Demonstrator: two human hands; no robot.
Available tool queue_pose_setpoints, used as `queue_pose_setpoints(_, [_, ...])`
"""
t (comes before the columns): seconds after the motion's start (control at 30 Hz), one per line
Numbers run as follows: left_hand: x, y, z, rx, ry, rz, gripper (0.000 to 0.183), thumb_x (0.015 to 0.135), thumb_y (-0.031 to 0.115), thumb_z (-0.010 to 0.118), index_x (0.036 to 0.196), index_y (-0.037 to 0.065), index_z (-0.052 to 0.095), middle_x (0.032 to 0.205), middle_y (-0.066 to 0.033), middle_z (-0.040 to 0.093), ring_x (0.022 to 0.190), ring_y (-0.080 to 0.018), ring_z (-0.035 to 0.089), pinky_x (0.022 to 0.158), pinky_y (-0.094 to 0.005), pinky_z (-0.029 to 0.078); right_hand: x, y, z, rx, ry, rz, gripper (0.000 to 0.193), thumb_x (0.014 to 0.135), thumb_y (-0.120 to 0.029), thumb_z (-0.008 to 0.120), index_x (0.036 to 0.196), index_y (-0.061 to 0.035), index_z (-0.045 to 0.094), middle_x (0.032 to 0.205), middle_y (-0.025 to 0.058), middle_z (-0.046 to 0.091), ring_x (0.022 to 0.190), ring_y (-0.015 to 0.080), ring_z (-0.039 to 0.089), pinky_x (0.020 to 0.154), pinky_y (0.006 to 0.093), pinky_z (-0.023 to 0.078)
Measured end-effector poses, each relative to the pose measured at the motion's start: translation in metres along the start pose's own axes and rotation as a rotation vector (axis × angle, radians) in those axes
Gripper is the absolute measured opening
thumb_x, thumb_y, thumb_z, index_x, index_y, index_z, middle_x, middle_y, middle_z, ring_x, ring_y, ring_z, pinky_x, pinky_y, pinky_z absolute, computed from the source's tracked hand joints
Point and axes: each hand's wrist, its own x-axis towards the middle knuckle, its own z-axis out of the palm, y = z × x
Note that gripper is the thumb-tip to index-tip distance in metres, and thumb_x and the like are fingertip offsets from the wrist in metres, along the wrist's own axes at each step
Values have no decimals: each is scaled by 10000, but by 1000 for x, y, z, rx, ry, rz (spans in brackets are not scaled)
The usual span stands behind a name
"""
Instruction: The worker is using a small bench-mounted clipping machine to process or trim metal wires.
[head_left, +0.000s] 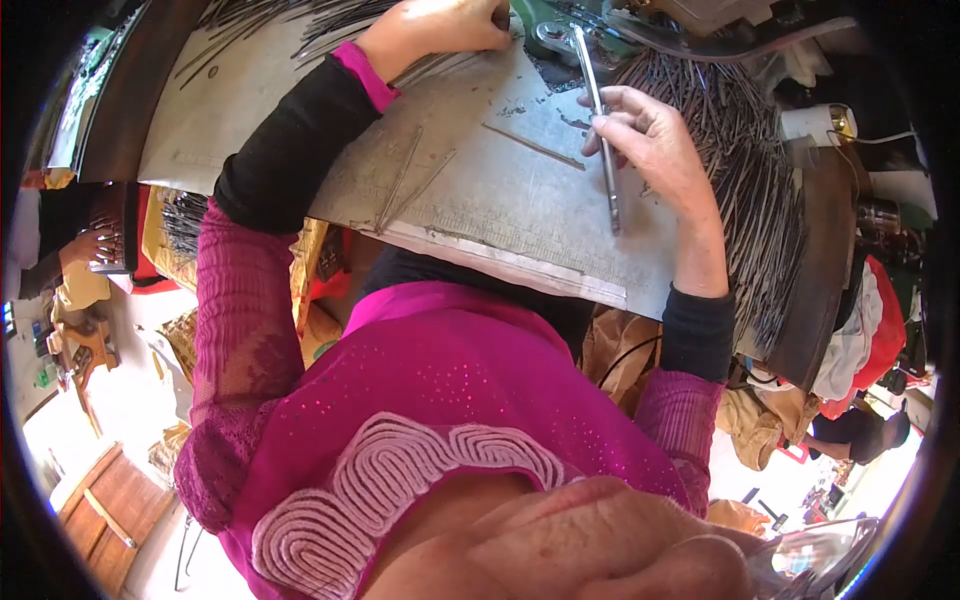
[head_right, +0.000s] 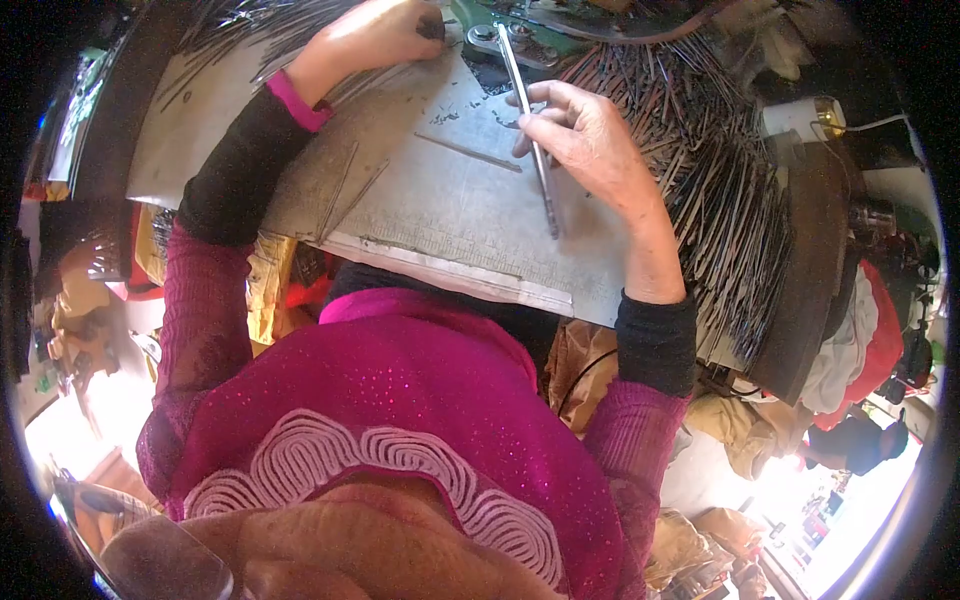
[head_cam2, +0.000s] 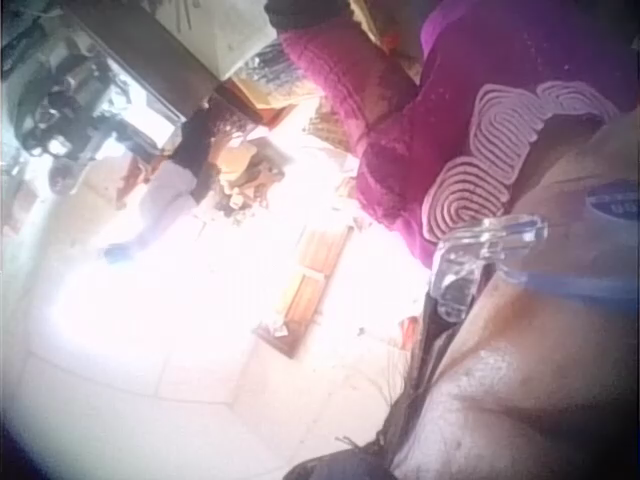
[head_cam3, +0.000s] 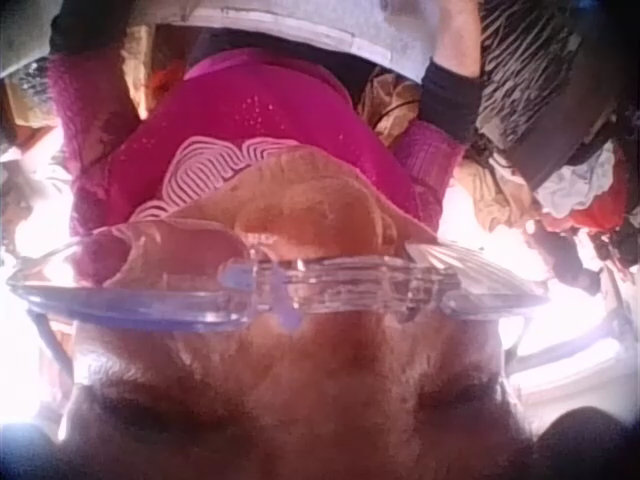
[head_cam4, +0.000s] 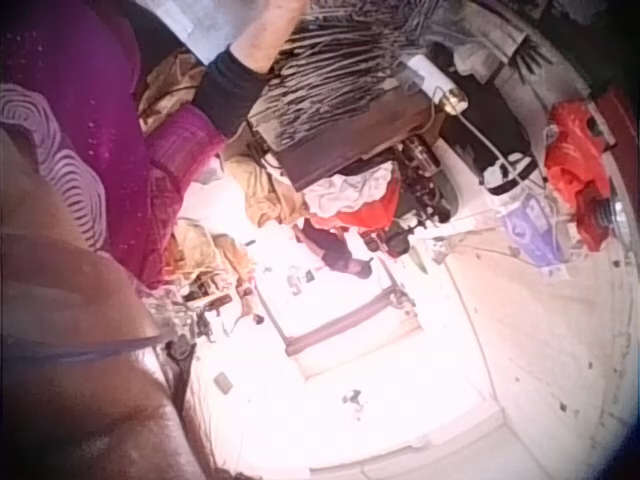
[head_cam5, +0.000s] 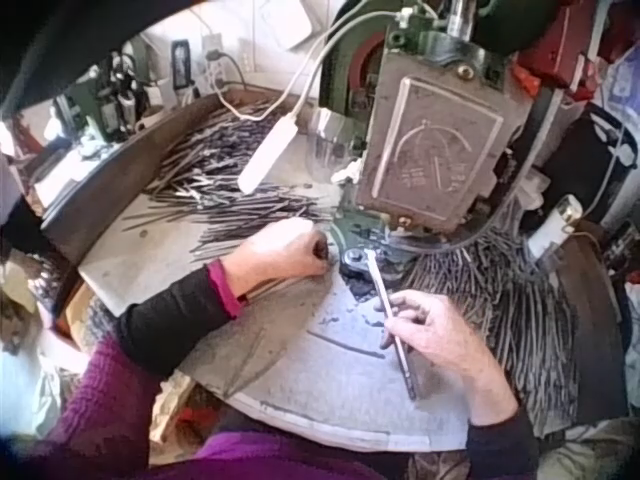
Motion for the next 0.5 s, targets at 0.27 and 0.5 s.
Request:
queue_pose_setpoints(0.27, [6,-6,-6,-586,-202,-68,224,730,215,588,710,-3,635,586,-67,609,513,-127,587,484,-267,469,1,8,11,207,-103,85,244,828,-220,551,995,-45,582,713,-10,577,591,46,516,511,177,399])
queue_pose_setpoints(0.5, [1,12,2,-35,-45,109,251,692,256,620,733,10,641,637,-160,616,573,-273,613,549,-361,488,2,11,10,247,-123,69,261,824,-238,549,995,-43,581,730,-13,572,599,44,515,507,178,403])
